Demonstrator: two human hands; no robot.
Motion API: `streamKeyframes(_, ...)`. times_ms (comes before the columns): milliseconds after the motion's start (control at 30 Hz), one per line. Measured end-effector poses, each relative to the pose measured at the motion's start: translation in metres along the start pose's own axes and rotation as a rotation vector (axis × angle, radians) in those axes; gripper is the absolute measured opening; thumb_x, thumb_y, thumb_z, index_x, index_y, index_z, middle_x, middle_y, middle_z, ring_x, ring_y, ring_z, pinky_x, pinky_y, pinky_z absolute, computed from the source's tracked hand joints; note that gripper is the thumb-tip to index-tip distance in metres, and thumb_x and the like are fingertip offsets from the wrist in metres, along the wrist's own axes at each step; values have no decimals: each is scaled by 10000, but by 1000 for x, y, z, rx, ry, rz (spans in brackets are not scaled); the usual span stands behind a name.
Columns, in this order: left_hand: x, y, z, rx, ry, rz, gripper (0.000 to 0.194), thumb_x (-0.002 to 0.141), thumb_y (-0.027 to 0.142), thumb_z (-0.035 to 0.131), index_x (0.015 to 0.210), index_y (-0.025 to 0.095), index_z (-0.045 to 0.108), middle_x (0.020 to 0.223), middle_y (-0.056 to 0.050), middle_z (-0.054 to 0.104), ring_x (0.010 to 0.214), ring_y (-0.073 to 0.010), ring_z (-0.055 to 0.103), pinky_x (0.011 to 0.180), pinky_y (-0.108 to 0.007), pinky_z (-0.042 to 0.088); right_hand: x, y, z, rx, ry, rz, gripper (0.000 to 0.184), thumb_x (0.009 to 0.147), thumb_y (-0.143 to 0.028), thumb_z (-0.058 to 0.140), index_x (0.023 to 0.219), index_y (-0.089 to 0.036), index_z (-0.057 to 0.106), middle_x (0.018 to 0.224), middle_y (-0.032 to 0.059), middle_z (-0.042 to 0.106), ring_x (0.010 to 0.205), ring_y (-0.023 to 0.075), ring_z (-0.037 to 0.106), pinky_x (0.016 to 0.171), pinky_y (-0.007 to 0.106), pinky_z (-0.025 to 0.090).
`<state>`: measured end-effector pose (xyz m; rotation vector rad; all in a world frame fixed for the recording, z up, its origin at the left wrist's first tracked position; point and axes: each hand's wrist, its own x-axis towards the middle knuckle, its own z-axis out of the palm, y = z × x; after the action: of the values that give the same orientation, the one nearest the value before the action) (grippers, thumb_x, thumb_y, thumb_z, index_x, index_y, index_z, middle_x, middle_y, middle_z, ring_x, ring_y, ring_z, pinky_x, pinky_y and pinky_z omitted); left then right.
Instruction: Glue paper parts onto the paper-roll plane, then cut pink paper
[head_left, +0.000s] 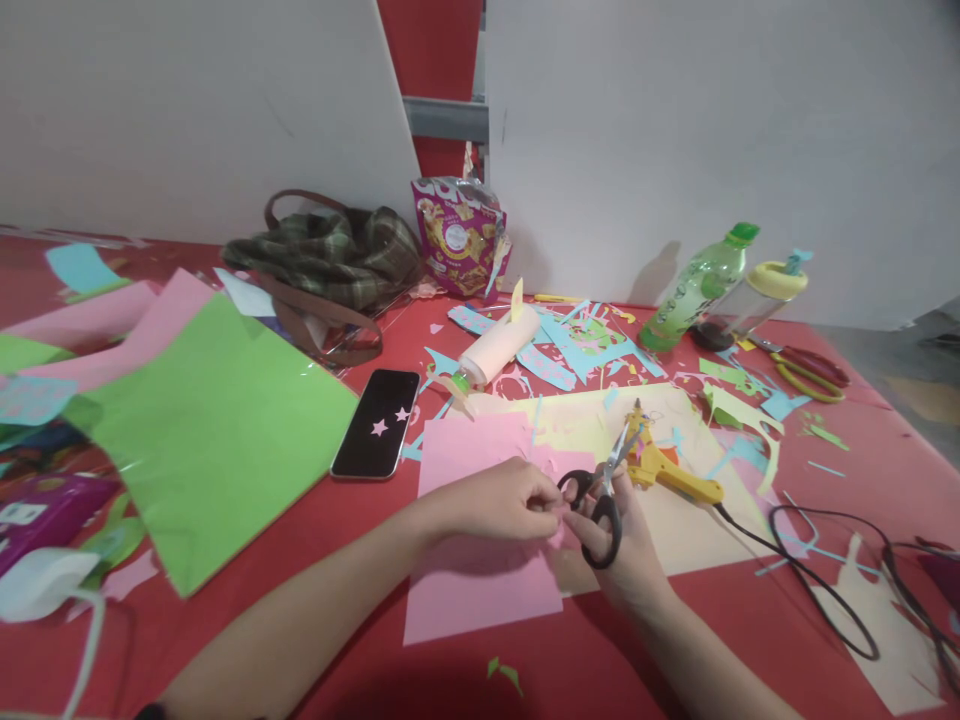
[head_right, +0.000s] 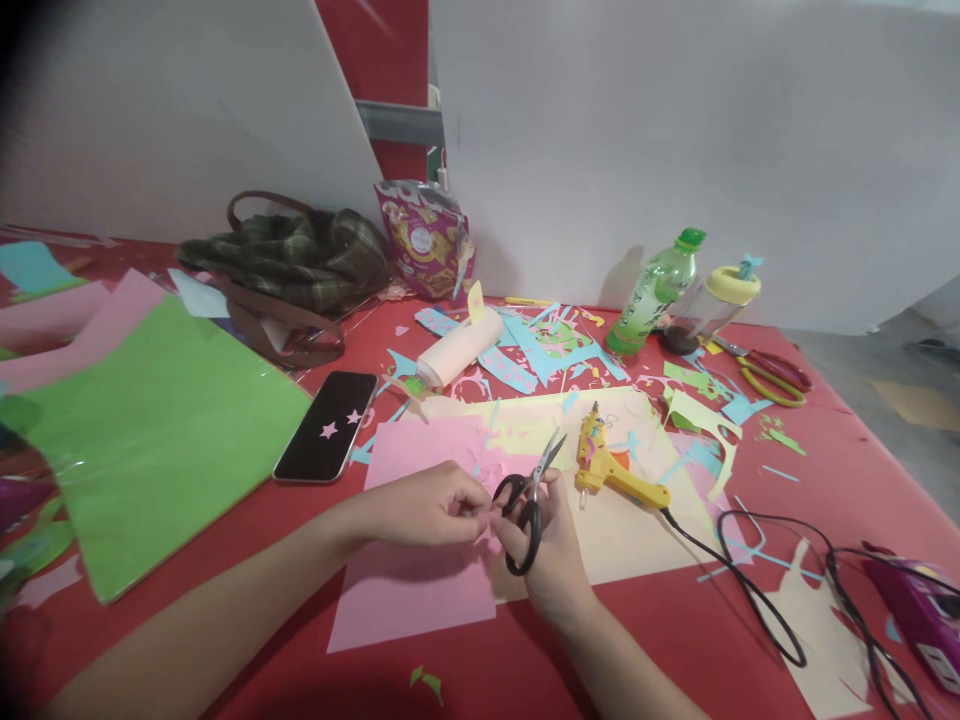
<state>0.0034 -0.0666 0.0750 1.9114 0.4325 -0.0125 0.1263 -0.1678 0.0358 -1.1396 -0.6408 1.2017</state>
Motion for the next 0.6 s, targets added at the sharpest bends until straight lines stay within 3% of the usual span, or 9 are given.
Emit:
streamKeyframes(100, 1, -1, -2, 22, -27, -22, 160, 669, 192, 413, 529, 138, 469, 465, 49, 355, 426, -53, 299, 410, -174, 234, -1, 1, -1, -28, -14, -13, 336, 644, -161, 648, 816, -241, 372, 726, -55, 526, 533, 67, 493, 486, 184, 399)
streamKeyframes(300, 2, -2, -2, 5, 34, -36, 169, 702, 218, 407, 567, 138, 470, 494, 34, 455, 437, -59, 424, 430, -161, 295, -3, -1, -1, -84, -20, 9, 312, 651, -113, 631, 794, -240, 385, 664, -92, 481, 496, 29, 455, 464, 129, 374)
streamKeyframes(600, 2, -2, -1, 3, 73, -30, 254, 764, 308, 380, 601, 141, 480, 513, 31, 485, 417, -56, 423, 439, -169, 321, 1, 0, 0, -26, 44, -37, 315, 657, -110, 633, 767, -235, 365, 600, -109, 435, 428, 14, 433, 426, 118, 359)
